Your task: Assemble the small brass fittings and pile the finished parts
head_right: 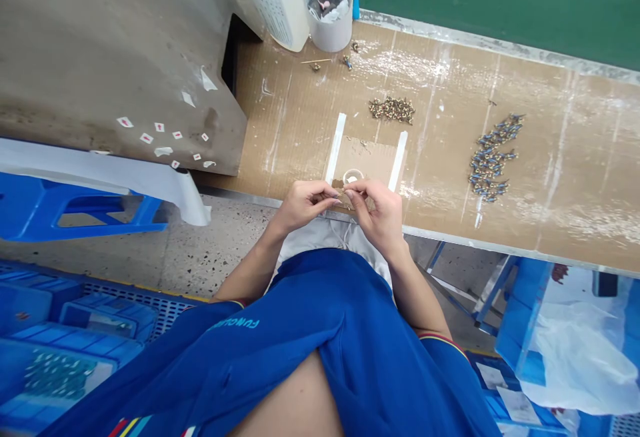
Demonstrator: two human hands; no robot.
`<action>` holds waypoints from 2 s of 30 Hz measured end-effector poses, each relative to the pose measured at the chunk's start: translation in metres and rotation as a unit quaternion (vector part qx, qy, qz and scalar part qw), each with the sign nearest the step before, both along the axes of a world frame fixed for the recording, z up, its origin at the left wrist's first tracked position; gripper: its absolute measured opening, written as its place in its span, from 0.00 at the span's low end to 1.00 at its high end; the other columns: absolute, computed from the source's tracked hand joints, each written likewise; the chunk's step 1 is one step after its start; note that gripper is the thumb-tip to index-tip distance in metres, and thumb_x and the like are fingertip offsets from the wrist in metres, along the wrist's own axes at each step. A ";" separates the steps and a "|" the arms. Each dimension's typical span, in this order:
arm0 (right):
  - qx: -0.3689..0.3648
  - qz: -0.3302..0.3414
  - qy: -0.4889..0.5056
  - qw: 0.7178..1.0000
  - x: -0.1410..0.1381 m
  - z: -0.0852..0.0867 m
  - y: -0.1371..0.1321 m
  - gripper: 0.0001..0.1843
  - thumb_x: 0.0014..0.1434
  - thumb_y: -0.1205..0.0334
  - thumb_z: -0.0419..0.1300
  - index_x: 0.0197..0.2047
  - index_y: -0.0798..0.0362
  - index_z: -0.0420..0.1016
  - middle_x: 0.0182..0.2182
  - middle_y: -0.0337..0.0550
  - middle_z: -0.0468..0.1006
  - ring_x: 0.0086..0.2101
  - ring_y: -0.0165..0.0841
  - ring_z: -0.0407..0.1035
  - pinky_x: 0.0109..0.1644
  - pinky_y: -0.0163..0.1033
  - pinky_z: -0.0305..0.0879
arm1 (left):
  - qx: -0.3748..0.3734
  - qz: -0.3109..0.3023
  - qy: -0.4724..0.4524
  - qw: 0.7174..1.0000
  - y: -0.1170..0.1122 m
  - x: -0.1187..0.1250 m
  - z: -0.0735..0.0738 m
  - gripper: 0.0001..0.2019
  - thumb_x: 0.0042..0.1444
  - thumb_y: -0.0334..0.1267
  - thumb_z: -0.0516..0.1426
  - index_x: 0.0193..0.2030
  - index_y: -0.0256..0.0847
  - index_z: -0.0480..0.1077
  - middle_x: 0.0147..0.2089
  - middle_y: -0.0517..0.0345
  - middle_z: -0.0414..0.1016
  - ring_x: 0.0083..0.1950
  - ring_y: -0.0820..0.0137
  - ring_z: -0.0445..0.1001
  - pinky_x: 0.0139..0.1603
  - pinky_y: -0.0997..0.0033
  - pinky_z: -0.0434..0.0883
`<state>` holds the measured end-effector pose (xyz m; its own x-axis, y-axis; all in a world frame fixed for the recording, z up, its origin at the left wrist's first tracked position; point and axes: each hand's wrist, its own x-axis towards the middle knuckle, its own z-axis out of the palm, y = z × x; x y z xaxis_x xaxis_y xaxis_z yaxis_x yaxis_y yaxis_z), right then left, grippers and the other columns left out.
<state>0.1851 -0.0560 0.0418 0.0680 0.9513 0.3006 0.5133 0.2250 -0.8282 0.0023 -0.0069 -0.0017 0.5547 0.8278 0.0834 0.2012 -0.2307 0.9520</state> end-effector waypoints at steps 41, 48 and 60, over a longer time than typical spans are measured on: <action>-0.025 -0.119 -0.108 0.987 0.091 -0.037 0.070 0.09 0.66 0.56 0.58 0.46 0.47 0.76 0.42 0.45 0.78 0.39 0.35 0.73 0.44 0.43 0.72 | -0.023 -0.010 -0.030 0.999 0.004 -0.004 0.001 0.13 0.62 0.45 0.62 0.36 0.35 0.77 0.31 0.54 0.78 0.28 0.75 0.71 0.27 0.77 0.67; -0.062 -0.132 -0.180 0.973 0.123 -0.058 0.125 0.04 0.62 0.59 0.61 0.37 0.49 0.74 0.34 0.45 0.74 0.37 0.38 0.70 0.51 0.49 0.68 | -0.024 -0.008 -0.042 0.999 0.005 -0.003 -0.002 0.12 0.62 0.43 0.62 0.35 0.35 0.77 0.30 0.55 0.77 0.26 0.76 0.70 0.26 0.77 0.66; -0.038 -0.078 -0.233 0.969 0.114 -0.045 0.094 0.04 0.61 0.62 0.58 0.35 0.46 0.73 0.33 0.44 0.75 0.38 0.40 0.70 0.48 0.49 0.67 | -0.026 -0.012 -0.032 0.999 0.003 -0.004 -0.002 0.10 0.62 0.41 0.62 0.36 0.35 0.77 0.31 0.54 0.78 0.28 0.75 0.70 0.28 0.75 0.66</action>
<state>0.2987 0.0384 -0.0030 0.0875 0.9609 0.2626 0.8579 0.0613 -0.5101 -0.0017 -0.0036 -0.0039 0.5694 0.8186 0.0761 0.1349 -0.1843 0.9736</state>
